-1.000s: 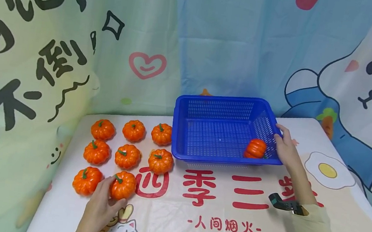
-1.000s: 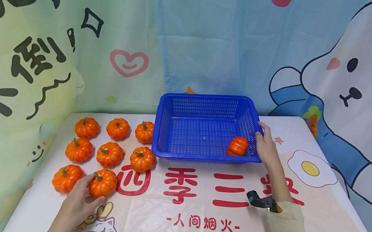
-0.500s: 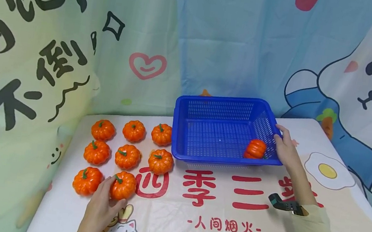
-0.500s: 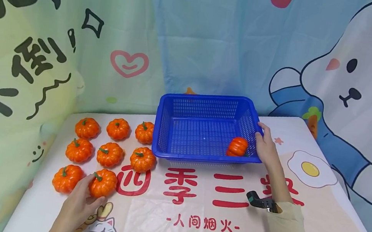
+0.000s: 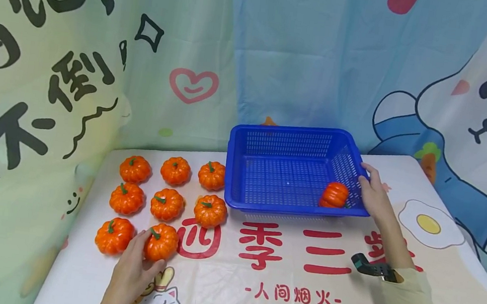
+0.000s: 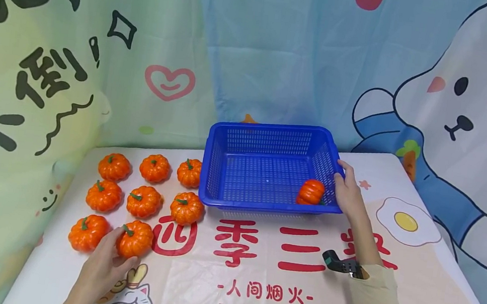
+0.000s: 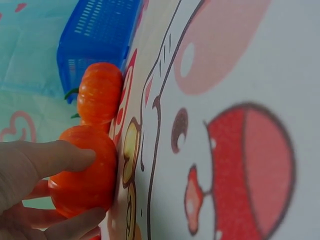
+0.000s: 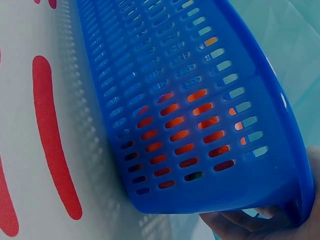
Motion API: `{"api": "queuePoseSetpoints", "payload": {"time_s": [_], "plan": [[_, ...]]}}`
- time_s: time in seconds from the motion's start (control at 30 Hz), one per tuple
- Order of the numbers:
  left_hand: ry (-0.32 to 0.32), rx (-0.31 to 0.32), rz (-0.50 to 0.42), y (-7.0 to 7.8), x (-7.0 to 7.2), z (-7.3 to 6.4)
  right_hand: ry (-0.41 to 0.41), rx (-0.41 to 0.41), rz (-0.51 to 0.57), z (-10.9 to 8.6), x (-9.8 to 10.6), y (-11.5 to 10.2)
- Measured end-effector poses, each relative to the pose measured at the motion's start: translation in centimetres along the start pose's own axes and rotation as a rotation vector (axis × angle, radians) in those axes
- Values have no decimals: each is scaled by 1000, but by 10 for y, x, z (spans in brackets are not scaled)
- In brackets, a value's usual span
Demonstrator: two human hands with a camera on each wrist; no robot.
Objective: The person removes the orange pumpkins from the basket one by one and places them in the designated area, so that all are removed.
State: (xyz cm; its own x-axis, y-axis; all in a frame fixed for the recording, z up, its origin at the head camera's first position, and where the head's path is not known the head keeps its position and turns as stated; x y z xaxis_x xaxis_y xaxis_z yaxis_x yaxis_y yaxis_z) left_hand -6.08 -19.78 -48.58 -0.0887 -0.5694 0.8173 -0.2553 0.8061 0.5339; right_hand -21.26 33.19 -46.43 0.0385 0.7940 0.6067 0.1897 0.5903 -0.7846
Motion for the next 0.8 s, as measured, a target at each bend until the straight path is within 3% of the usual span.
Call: {"api": "queuePoseSetpoints", "payload": {"time_s": [0.27,0.8], "plan": [[-9,4,5,0,1,-1,5,-3,-2,0,-1,1],[7,35,104,-2,-2,-5,8,7,5,0,0,1]]}}
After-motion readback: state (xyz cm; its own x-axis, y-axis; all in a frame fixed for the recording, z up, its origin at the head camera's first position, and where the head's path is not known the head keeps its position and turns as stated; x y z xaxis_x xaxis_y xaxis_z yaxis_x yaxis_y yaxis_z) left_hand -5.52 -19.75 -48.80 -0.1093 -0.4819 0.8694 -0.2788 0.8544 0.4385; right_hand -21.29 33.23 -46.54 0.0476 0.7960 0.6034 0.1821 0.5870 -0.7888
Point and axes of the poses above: each hand's wrist, its own z-axis towards the middle knuckle, its own x-axis out of the back of the hand, y = z × x, the point moved 1 cm from there along z, towards the middle knuckle, and after that the axes turned 2 degrees about y, right-handed, at the moved point
